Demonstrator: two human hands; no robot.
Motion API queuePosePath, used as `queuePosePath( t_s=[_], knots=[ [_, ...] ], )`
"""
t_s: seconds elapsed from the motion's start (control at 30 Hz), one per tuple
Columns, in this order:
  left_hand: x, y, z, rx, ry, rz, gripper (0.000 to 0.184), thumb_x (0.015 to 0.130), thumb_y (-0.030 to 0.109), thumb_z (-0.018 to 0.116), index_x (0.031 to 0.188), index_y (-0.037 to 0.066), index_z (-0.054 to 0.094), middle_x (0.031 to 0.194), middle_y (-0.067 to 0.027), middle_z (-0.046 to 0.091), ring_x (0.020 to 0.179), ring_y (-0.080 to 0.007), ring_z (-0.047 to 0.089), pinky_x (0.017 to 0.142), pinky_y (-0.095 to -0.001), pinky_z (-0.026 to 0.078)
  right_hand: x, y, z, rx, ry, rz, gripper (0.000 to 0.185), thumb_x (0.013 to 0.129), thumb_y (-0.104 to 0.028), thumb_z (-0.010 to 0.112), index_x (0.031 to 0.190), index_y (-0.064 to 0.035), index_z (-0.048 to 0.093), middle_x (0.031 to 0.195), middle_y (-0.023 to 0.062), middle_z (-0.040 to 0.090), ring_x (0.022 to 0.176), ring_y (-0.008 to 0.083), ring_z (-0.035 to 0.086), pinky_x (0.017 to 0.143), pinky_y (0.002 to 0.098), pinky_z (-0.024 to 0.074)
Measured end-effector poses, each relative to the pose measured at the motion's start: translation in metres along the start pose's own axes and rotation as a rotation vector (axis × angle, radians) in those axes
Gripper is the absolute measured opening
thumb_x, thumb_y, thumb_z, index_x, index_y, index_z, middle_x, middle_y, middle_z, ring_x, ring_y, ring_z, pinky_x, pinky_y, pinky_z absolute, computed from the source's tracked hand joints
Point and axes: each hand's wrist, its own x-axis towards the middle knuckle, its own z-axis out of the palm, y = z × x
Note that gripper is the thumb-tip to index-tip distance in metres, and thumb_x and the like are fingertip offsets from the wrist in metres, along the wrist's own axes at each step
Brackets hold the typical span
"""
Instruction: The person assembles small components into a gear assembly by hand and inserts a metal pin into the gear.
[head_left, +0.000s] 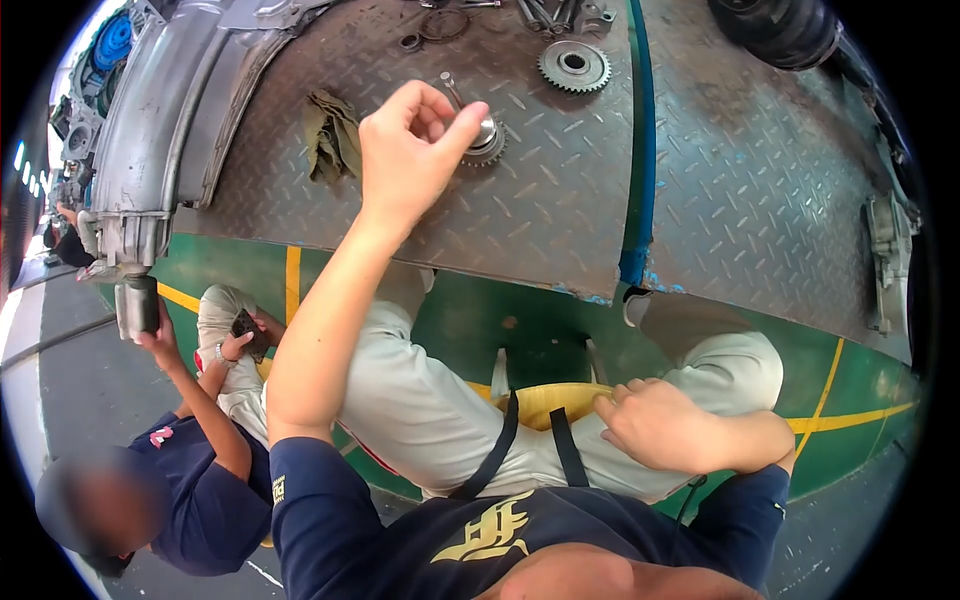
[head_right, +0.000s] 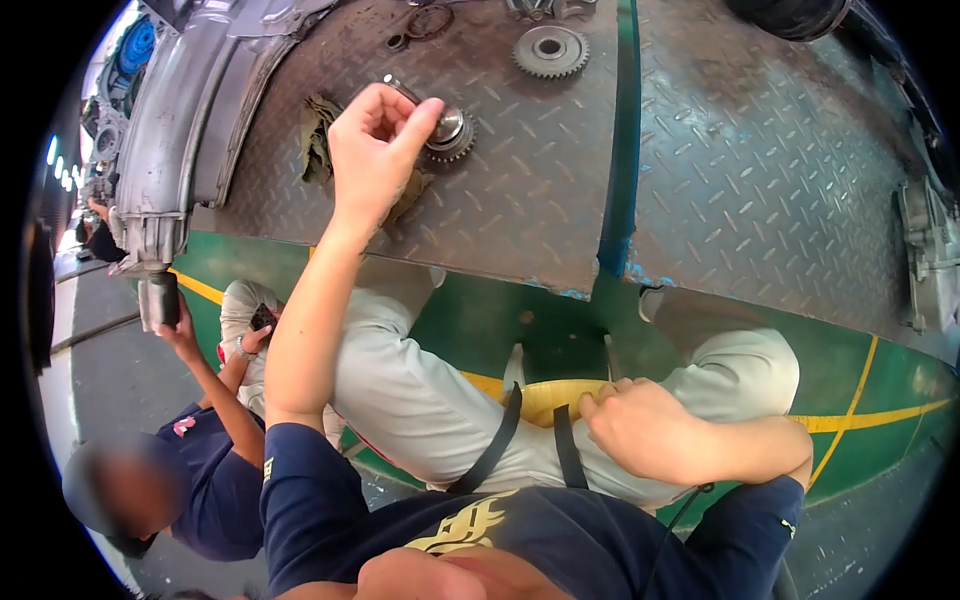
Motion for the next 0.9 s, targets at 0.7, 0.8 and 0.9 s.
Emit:
queuePosePath(
  t_s=[0.7,0.8,0.9],
  knots=[
    [0.012,0.004,-0.018,-0.224,-0.144,0.001,0.009,0.091,0.004,0.074,0.092,-0.004,0.073,0.100,-0.0060,0.075,0.081,-0.0066,0.066,0.077,-0.0225,0.053,0.001,-0.003,-0.006,-0.039,0.028,0.014,0.028,0.091,-0.025,0.069,0.097,-0.0001,0.060,0.085,0.0138,0.066,0.080,0.0286,0.068,0.070,0.0372,0.0536],
    [0.016,-0.001,-0.025,-0.244,-0.216,-0.007,0.010,0.091,0.004,0.074,0.096,-0.004,0.075,0.098,-0.0062,0.075,0.083,-0.0078,0.067,0.080,-0.0230,0.053,0.002,-0.004,-0.006,-0.052,0.016,0.017,0.027,0.091,-0.025,0.069,0.097,0.0000,0.060,0.085,0.0144,0.066,0.081,0.0292,0.068,0.070,0.0380,0.0535],
    [0.015,0.000,-0.030,-0.220,-0.234,-0.046,0.011,0.089,0.003,0.075,0.099,-0.003,0.076,0.095,-0.0058,0.075,0.083,-0.0081,0.067,0.080,-0.0228,0.053,0.002,-0.004,-0.007,-0.051,0.001,0.023,0.027,0.091,-0.025,0.069,0.096,0.0000,0.061,0.086,0.0147,0.066,0.080,0.0300,0.067,0.070,0.0389,0.0534]
  ],
)
